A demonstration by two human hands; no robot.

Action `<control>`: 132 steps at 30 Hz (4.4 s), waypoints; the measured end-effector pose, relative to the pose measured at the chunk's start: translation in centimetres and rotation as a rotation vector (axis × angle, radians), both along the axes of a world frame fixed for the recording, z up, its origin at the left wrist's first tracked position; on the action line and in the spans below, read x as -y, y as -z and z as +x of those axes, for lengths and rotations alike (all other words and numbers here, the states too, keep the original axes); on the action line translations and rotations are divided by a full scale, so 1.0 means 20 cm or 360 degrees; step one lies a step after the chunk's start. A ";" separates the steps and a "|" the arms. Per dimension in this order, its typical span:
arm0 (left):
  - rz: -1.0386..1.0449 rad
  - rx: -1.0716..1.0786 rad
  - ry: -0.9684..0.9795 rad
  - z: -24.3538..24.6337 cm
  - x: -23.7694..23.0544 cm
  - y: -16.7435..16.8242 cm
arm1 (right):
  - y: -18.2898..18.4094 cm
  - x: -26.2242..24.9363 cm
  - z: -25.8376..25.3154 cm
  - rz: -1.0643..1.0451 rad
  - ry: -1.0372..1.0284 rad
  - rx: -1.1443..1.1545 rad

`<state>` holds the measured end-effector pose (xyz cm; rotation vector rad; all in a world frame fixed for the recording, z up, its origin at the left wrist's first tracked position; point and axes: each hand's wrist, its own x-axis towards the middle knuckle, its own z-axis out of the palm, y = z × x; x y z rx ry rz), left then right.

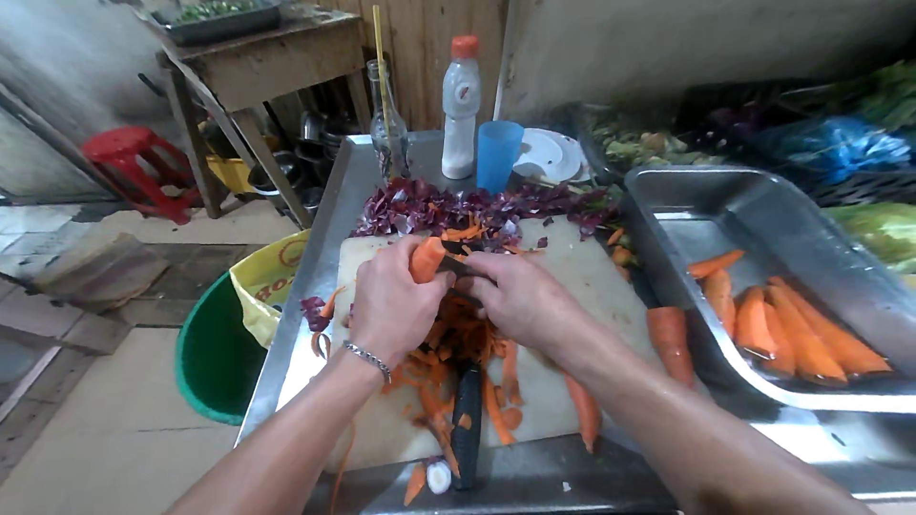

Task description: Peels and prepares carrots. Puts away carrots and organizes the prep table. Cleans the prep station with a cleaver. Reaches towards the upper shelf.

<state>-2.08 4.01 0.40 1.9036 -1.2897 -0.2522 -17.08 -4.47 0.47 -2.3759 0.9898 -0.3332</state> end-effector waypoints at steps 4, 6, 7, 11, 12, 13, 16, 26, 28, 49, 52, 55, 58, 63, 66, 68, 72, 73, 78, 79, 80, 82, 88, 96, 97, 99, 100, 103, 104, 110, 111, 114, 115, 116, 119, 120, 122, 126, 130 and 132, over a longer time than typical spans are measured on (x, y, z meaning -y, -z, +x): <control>-0.0020 -0.0020 0.0012 0.02 0.01 0.02 | 0.01 0.00 0.00 -0.0057 -0.0018 -0.0002; -0.0070 -0.0190 0.0064 0.06 0.02 0.04 | -0.01 0.05 -0.01 0.0064 -0.0134 0.0002; -0.0096 -0.0318 0.0085 0.08 0.03 0.05 | -0.02 0.09 -0.03 0.0169 -0.0200 0.0004; -0.0400 -0.0629 0.0177 0.11 0.06 0.07 | -0.07 0.18 -0.10 0.0543 -0.0331 -0.0041; -0.0434 -0.0704 0.0200 0.11 0.07 0.08 | -0.07 0.18 -0.11 0.0590 -0.0308 -0.0040; -0.0432 -0.0777 0.0203 0.11 0.07 0.08 | -0.08 0.19 -0.12 0.0529 -0.0274 -0.0029; -0.0305 -0.1154 0.0057 0.12 0.07 0.06 | -0.08 0.17 -0.14 0.0135 -0.0159 0.0112; -0.0184 -0.2050 0.0060 0.13 0.02 -0.01 | 0.03 0.10 -0.12 -0.0818 -0.0375 0.0427; -0.0170 -0.2005 -0.0015 0.14 0.02 0.01 | 0.03 0.09 -0.11 -0.0801 -0.0369 0.0467; -0.0225 -0.1558 0.0021 0.12 0.04 0.02 | -0.04 0.05 -0.11 0.0433 -0.0015 0.0588; -0.0178 -0.2021 -0.0065 0.12 0.04 0.00 | 0.02 0.00 -0.08 -0.0190 -0.0162 0.0423; -0.0255 -0.2209 0.0049 0.11 0.04 0.03 | 0.07 -0.10 -0.03 -0.0624 -0.0335 0.0460; -0.0312 -0.2335 0.0130 0.09 0.05 0.05 | 0.09 -0.14 0.02 -0.0888 -0.0409 0.0457; -0.0214 -0.2413 0.0122 0.04 0.01 0.02 | 0.10 -0.11 0.01 -0.1029 -0.0451 0.0484; -0.0186 -0.2397 0.0170 0.05 0.01 0.02 | 0.10 -0.09 -0.01 -0.1066 -0.0464 0.0495; -0.0178 -0.2373 0.0151 0.06 0.02 0.02 | 0.10 -0.08 -0.01 -0.1077 -0.0457 0.0500; -0.0169 -0.2340 0.0168 0.07 0.02 0.02 | 0.09 -0.07 0.00 -0.1055 -0.0435 0.0482; -0.0167 -0.2336 0.0187 0.08 0.02 0.02 | 0.09 -0.07 0.00 -0.1049 -0.0434 0.0480; 0.0001 -0.2221 0.0284 0.07 -0.02 0.02 | 0.09 0.01 -0.02 -0.0826 -0.0259 0.0332; 0.0048 -0.2206 0.0327 0.06 -0.03 0.02 | 0.08 0.04 -0.04 -0.0779 -0.0182 0.0297; 0.0058 -0.2205 0.0332 0.05 -0.02 0.01 | 0.08 0.06 -0.05 -0.0754 -0.0134 0.0291; 0.0014 -0.2214 0.0277 0.05 0.00 0.01 | 0.08 0.04 -0.06 -0.0681 -0.0158 0.0324; -0.0107 -0.2238 0.0451 0.10 -0.03 0.10 | 0.09 -0.10 0.01 -0.0780 -0.0484 0.0454; -0.0063 -0.2180 0.0485 0.07 -0.04 0.09 | 0.12 0.00 -0.03 -0.0946 -0.0468 0.0517; -0.0058 -0.2187 0.0502 0.07 -0.04 0.09 | 0.13 0.00 -0.03 -0.0950 -0.0464 0.0508; -0.0031 -0.2214 0.0471 0.06 -0.04 0.07 | 0.12 0.02 -0.03 -0.0919 -0.0440 0.0473; -0.0013 -0.2236 0.0440 0.06 -0.04 0.06 | 0.12 0.03 -0.03 -0.0900 -0.0419 0.0442; 0.0004 -0.2263 0.0393 0.05 -0.03 0.05 | 0.12 0.04 -0.03 -0.0934 -0.0392 0.0445; 0.0002 -0.2268 0.0392 0.05 -0.03 0.05 | 0.12 0.05 -0.03 -0.0945 -0.0392 0.0455; 0.0093 -0.2254 0.0209 0.03 -0.02 0.02 | 0.11 0.09 -0.04 -0.0877 -0.0280 0.0352; 0.0096 -0.2257 0.0181 0.04 -0.02 0.02 | 0.12 0.10 -0.04 -0.0891 -0.0278 0.0351; 0.0083 -0.2253 0.0195 0.05 -0.02 0.02 | 0.12 0.13 -0.02 -0.0878 -0.0209 0.0349; 0.0093 -0.2220 0.0285 0.05 -0.03 0.02 | 0.11 0.16 -0.03 -0.0803 -0.0143 0.0314; 0.0101 -0.2171 0.0371 0.05 -0.04 0.02 | 0.10 0.20 -0.04 -0.0702 -0.0059 0.0272; 0.0114 -0.2047 0.0507 0.04 -0.04 0.02 | 0.04 0.27 -0.11 -0.0387 0.0182 0.0154; 0.0114 -0.2015 0.0483 0.05 -0.03 0.02 | 0.02 0.26 -0.12 -0.0302 0.0208 0.0163; 0.0128 -0.1954 0.0349 0.07 -0.02 0.02 | 0.01 0.24 -0.12 -0.0204 0.0183 0.0200; 0.0061 -0.2041 0.0074 0.09 0.01 0.02 | 0.05 0.13 -0.07 -0.0071 0.0018 0.0344; -0.0103 -0.2007 -0.0084 0.10 0.03 0.05 | 0.07 -0.01 -0.03 -0.0386 -0.0191 0.0307; -0.0201 -0.2058 -0.0018 0.11 0.03 0.08 | 0.08 -0.07 -0.01 -0.0537 -0.0286 0.0363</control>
